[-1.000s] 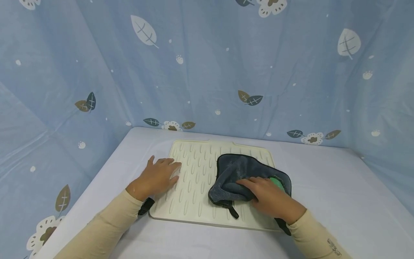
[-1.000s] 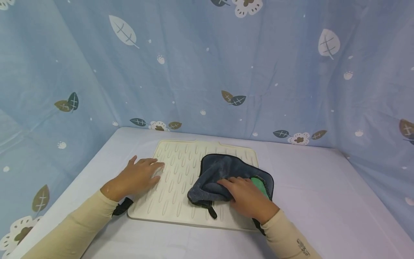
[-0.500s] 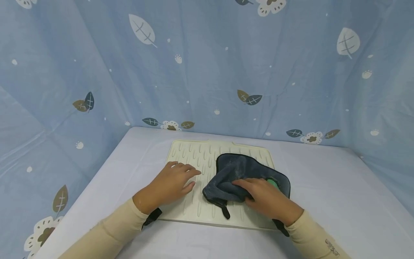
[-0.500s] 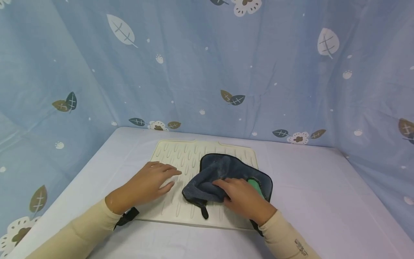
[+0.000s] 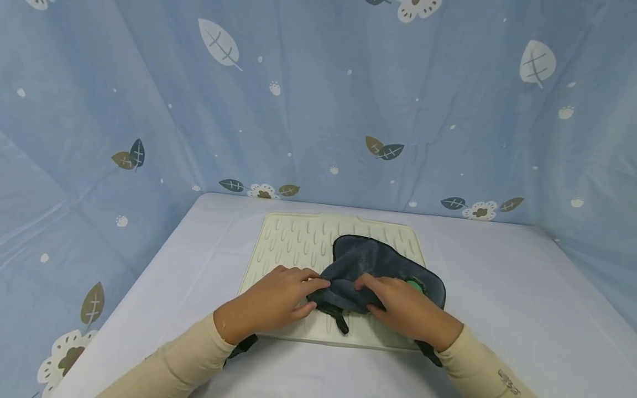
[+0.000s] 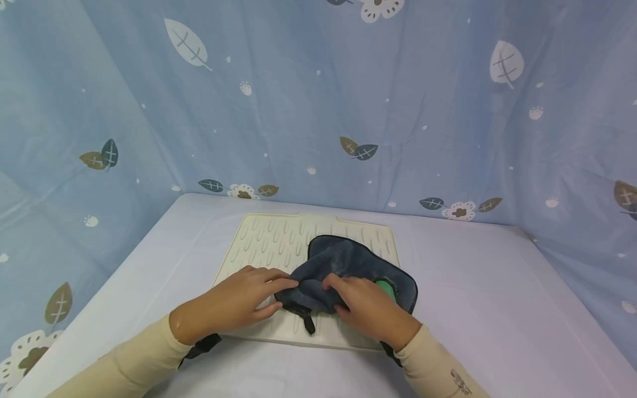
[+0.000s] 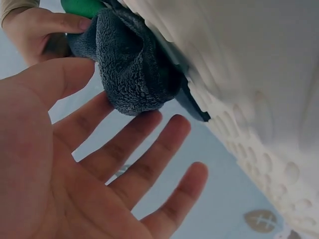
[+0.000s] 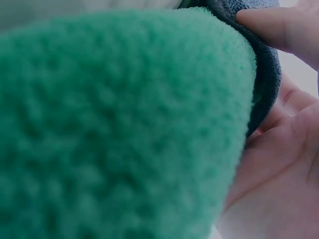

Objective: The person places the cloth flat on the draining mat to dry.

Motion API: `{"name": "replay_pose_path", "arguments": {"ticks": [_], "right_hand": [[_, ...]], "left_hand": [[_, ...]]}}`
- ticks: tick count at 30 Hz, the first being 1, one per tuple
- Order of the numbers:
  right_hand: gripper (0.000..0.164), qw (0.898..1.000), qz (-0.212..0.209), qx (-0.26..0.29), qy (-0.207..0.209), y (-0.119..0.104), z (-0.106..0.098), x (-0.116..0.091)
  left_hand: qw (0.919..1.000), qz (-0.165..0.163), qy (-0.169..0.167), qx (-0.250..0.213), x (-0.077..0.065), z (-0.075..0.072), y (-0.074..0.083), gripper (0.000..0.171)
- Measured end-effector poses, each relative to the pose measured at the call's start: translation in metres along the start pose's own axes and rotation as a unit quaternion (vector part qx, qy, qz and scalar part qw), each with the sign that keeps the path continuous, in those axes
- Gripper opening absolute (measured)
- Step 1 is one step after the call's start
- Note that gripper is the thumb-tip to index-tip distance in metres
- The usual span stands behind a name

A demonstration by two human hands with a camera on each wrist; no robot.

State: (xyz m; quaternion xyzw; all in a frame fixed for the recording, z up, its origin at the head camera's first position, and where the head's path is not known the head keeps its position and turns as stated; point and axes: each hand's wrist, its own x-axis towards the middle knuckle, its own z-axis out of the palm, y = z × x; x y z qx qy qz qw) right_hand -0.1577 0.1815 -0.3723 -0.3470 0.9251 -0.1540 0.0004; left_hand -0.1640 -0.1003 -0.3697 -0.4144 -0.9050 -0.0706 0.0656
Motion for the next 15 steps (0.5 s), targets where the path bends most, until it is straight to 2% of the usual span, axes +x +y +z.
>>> {"name": "replay_pose_path", "arguments": {"ticks": [5, 15], "right_hand": [[0.039, 1.000, -0.002, 0.002, 0.000, 0.0006, -0.0004, 0.0003], [0.038, 1.000, 0.003, 0.009, -0.009, 0.0007, -0.0009, -0.0008]], "left_hand": [[0.9999, -0.009, -0.005, 0.011, 0.0005, 0.0027, -0.0012, 0.038], [0.9979, -0.010, 0.029, 0.057, 0.0009, 0.0061, -0.0017, 0.024]]}}
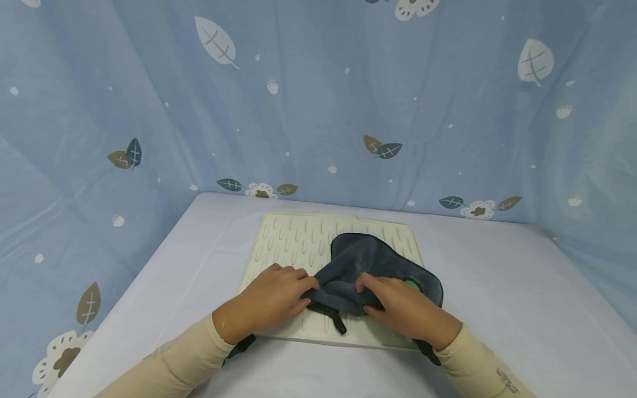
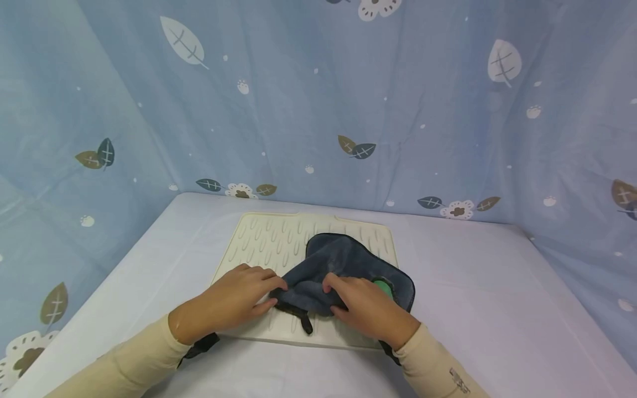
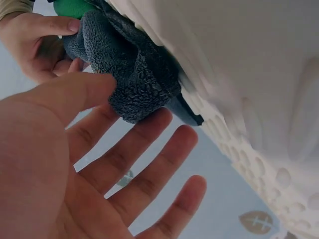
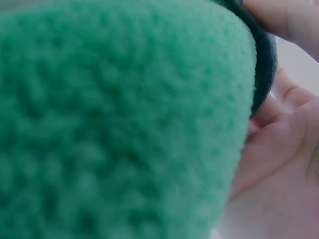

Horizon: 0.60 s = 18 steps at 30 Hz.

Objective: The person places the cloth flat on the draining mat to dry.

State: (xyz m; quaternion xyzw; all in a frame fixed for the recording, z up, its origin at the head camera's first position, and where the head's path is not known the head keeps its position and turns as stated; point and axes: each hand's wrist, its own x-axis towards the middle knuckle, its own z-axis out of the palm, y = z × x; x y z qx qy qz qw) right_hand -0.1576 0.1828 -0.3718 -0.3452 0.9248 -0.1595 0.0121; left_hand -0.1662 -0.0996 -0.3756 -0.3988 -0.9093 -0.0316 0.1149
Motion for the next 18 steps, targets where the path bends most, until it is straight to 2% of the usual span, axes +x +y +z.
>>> {"name": "replay_pose_path", "arguments": {"ticks": [9, 18], "right_hand": [[0.039, 0.999, 0.025, 0.012, -0.039, -0.0015, -0.0019, -0.0002], [0.040, 0.999, 0.017, 0.013, -0.039, 0.0000, -0.0014, -0.0003]], "left_hand": [[0.9988, 0.009, 0.036, 0.031, 0.0002, 0.0017, -0.0037, 0.014], [0.9976, 0.007, 0.052, 0.045, 0.0008, 0.0038, -0.0072, 0.016]]}}
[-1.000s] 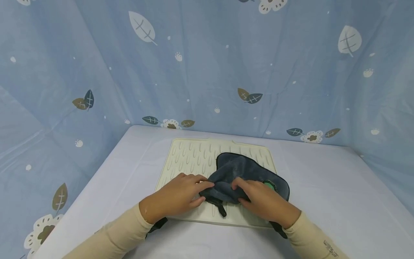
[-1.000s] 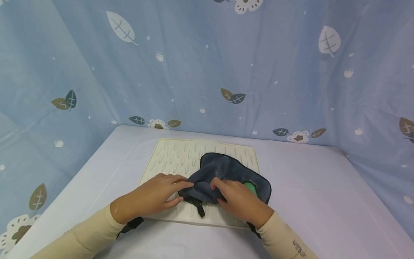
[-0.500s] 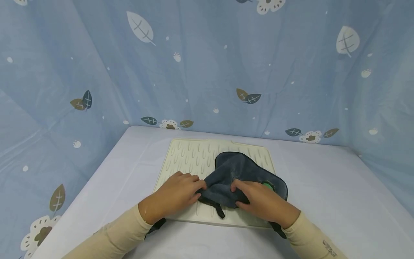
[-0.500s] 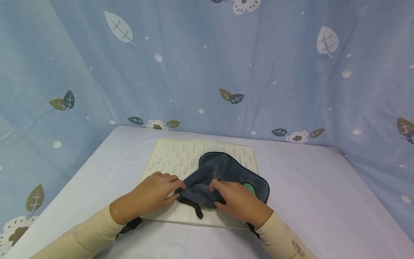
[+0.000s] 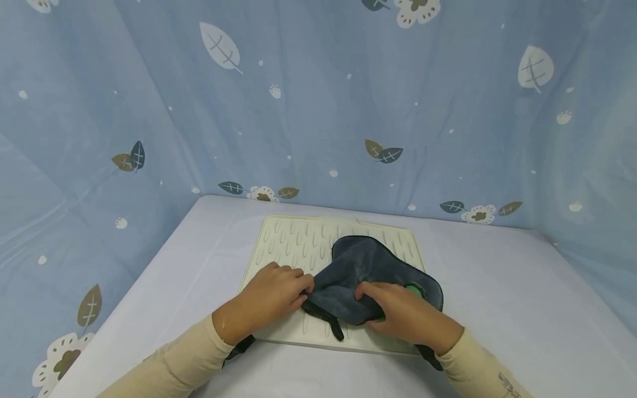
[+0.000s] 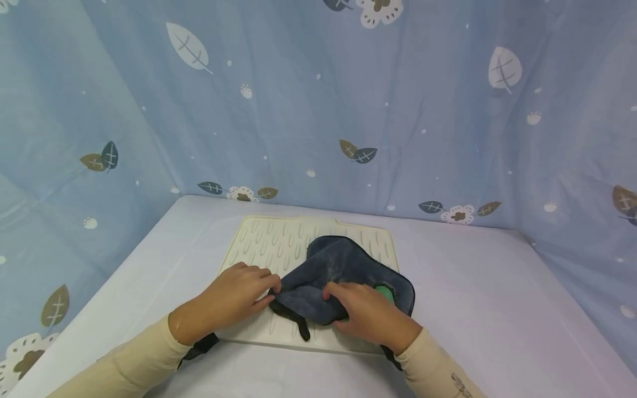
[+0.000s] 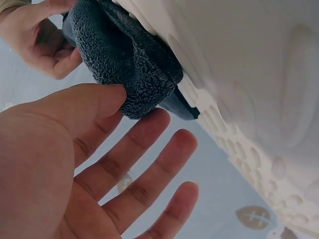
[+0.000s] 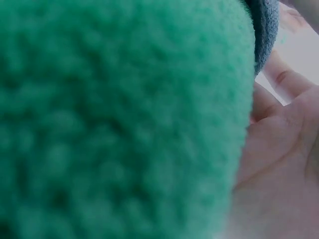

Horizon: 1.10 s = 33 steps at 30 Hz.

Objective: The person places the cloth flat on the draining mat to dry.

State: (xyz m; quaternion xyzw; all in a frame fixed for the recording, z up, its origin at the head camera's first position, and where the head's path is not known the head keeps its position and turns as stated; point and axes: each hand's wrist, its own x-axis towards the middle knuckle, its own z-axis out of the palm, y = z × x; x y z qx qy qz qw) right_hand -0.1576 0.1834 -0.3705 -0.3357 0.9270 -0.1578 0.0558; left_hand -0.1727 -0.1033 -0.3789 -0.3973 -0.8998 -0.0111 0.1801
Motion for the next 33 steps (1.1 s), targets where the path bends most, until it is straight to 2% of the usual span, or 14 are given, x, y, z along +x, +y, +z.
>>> {"name": "replay_pose_path", "arguments": {"ticks": [6, 12, 21, 27, 30, 33], "right_hand": [[0.029, 1.000, 0.000, -0.003, 0.014, -0.0019, 0.0016, -0.0002], [0.023, 1.000, -0.007, -0.001, 0.020, -0.0019, 0.0012, -0.0009], [0.022, 1.000, 0.004, 0.010, -0.003, -0.0011, 0.0000, -0.0012], [0.026, 1.000, 0.005, 0.004, -0.011, -0.0002, -0.0013, -0.0019], [0.031, 1.000, 0.009, -0.009, -0.003, 0.0008, -0.0051, -0.0034], [0.027, 1.000, 0.004, -0.016, 0.023, 0.0019, -0.0074, -0.0052]], "left_hand": [[0.9998, -0.003, -0.020, -0.009, -0.0022, -0.0003, 0.0011, 0.017], [0.9992, -0.005, -0.040, -0.004, -0.0031, -0.0013, 0.0016, 0.027], [1.0000, 0.005, -0.008, -0.001, -0.0021, 0.0008, -0.0012, 0.014], [1.0000, -0.004, -0.006, -0.006, -0.0009, 0.0016, -0.0012, 0.011], [0.9999, -0.011, -0.006, -0.004, -0.0001, 0.0012, -0.0011, 0.010], [0.9998, -0.016, -0.007, -0.001, 0.0006, 0.0007, -0.0013, 0.010]]}}
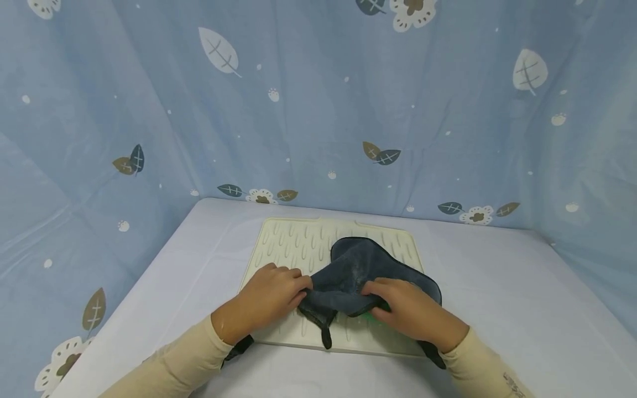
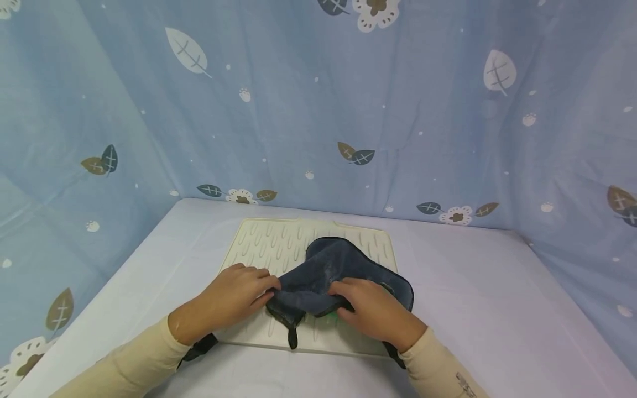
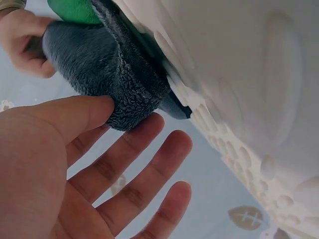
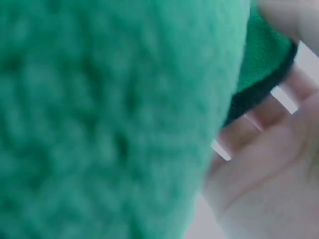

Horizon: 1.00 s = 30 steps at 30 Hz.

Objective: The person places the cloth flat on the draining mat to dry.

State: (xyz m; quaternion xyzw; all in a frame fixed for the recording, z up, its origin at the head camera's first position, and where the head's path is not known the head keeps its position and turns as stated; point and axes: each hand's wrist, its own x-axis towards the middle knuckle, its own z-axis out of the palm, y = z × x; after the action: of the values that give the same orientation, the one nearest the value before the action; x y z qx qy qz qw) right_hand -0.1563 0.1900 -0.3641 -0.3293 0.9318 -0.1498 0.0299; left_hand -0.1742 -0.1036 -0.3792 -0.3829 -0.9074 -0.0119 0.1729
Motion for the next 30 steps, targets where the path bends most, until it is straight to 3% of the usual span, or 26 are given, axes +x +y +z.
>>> {"name": "replay_pose_path", "arguments": {"ticks": [6, 13, 20, 23, 30], "right_hand": [[0.010, 0.998, -0.049, 0.006, 0.039, 0.001, 0.005, -0.001], [0.024, 0.995, -0.066, 0.034, 0.068, 0.000, 0.007, 0.001], [0.031, 0.995, -0.064, 0.051, 0.054, -0.002, 0.007, 0.002], [0.033, 0.995, -0.064, 0.052, 0.052, -0.002, 0.007, 0.003], [0.032, 0.995, -0.074, 0.042, 0.051, -0.007, 0.007, 0.003]], "left_hand": [[1.0000, -0.001, -0.002, -0.002, -0.001, 0.003, 0.000, 0.012], [0.9998, -0.005, -0.018, -0.002, -0.003, 0.003, 0.001, 0.026], [0.9991, -0.008, -0.041, -0.005, -0.003, -0.002, 0.004, 0.037], [0.9992, 0.012, -0.033, -0.020, -0.003, -0.005, 0.007, 0.036], [0.9945, 0.094, -0.006, -0.044, -0.001, -0.010, 0.015, 0.032]]}}
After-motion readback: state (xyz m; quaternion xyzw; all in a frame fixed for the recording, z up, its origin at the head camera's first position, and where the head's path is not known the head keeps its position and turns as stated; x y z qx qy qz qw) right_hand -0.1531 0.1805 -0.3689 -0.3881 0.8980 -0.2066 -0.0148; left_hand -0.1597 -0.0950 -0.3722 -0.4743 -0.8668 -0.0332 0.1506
